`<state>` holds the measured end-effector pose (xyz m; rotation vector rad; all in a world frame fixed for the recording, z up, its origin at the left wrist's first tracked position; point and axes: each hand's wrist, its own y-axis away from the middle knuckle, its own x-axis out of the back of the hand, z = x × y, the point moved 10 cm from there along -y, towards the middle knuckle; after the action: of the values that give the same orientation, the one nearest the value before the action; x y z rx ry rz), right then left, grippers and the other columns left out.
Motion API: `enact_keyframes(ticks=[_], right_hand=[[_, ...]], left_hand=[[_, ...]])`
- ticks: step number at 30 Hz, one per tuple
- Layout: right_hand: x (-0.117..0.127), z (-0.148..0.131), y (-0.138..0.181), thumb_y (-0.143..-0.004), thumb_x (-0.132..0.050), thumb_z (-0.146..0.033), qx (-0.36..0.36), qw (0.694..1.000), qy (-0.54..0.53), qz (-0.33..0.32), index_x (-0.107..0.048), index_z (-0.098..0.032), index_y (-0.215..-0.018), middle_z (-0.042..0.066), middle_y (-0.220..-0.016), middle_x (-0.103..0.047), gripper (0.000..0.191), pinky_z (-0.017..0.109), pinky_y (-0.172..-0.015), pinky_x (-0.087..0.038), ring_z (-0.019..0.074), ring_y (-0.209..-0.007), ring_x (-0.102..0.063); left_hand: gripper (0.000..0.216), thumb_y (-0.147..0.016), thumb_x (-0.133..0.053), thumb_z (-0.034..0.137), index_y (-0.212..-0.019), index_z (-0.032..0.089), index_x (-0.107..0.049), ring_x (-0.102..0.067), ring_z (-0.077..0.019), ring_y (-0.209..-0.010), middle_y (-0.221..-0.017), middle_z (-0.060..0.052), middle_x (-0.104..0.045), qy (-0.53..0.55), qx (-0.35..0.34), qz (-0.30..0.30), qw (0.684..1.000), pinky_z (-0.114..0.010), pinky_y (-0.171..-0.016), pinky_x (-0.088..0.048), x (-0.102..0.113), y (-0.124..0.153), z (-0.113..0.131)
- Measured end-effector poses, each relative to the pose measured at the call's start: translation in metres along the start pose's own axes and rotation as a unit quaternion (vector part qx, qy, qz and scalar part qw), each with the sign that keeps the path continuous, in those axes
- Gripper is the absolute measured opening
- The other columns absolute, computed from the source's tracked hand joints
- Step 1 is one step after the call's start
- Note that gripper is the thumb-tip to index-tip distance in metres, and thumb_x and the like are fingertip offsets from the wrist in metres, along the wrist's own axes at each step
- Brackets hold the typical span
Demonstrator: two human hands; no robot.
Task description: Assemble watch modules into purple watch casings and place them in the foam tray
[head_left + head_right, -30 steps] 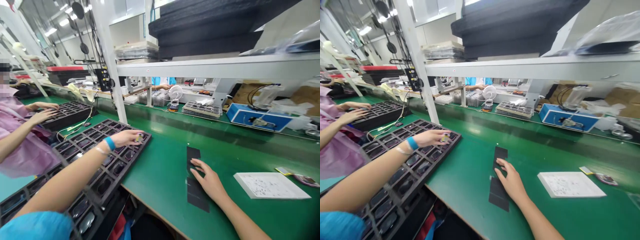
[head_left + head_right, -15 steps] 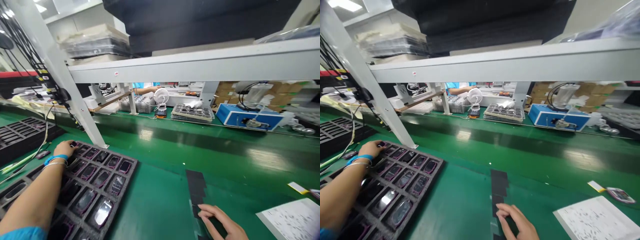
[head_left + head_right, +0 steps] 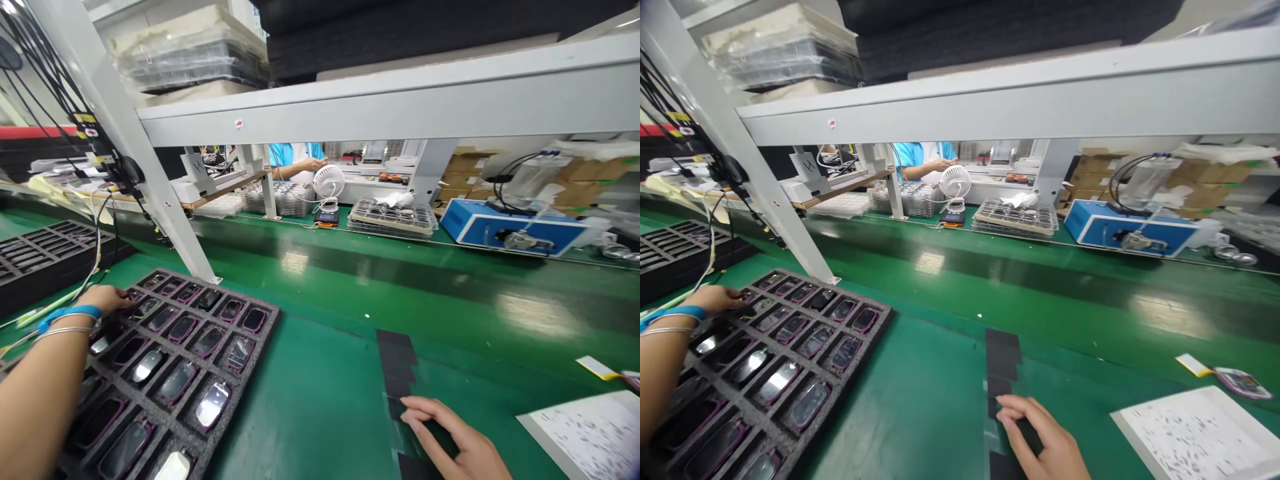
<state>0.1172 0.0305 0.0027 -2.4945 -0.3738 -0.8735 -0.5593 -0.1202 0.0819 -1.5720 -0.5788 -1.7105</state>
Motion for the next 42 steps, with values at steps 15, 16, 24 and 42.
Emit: enact_keyframes(ticks=[15, 16, 24, 42], right_hand=[[0.004, -0.017, 0.001, -0.083, -0.052, -0.045, -0.002, 0.999, -0.043, -0.002, -0.069, -0.024, -0.087, 0.004, -0.082, -0.071, 0.026, 0.032, -0.072, -0.056, 0.0215, -0.076, -0.068], [0.004, -0.019, 0.001, -0.083, -0.052, -0.044, 0.005, 0.999, -0.043, -0.002, -0.068, -0.024, -0.088, 0.004, -0.082, -0.071, 0.026, 0.032, -0.073, -0.055, 0.0216, -0.077, -0.067], [0.015, -0.033, 0.007, -0.085, -0.05, -0.036, 0.053, 0.998, -0.037, 0.02, -0.066, -0.022, -0.088, 0.005, -0.081, -0.069, 0.021, 0.033, -0.073, -0.053, 0.0208, -0.076, -0.065], [0.015, -0.047, 0.012, -0.085, -0.05, -0.027, 0.102, 0.993, -0.047, 0.019, -0.066, -0.022, -0.088, 0.004, -0.085, -0.069, 0.016, 0.033, -0.078, -0.051, 0.0198, -0.081, -0.065]], left_hand=[[0.038, -0.082, -0.053, 0.04, -0.111, 0.016, -0.061, -0.059, -0.0259, -0.094, -0.098, -0.012, -0.065, 0.069, -0.374, 0.256, 0.889, -0.038, -0.087, -0.046, 0.1, 0.226, 0.218], [0.037, -0.082, -0.055, 0.039, -0.111, 0.018, -0.061, -0.059, -0.0256, -0.093, -0.096, -0.011, -0.064, 0.095, -0.407, 0.262, 0.87, -0.039, -0.087, -0.046, 0.106, 0.251, 0.232], [0.041, -0.079, -0.063, 0.026, -0.12, 0.025, -0.058, -0.058, -0.0239, -0.097, -0.099, -0.008, -0.065, 0.166, -0.563, 0.16, 0.794, -0.039, -0.088, -0.047, 0.122, 0.361, 0.298], [0.037, -0.077, -0.061, 0.022, -0.112, 0.034, -0.063, -0.059, -0.0201, -0.089, -0.096, -0.005, -0.064, 0.149, -0.626, -0.058, 0.763, -0.033, -0.09, -0.046, 0.13, 0.413, 0.345]])
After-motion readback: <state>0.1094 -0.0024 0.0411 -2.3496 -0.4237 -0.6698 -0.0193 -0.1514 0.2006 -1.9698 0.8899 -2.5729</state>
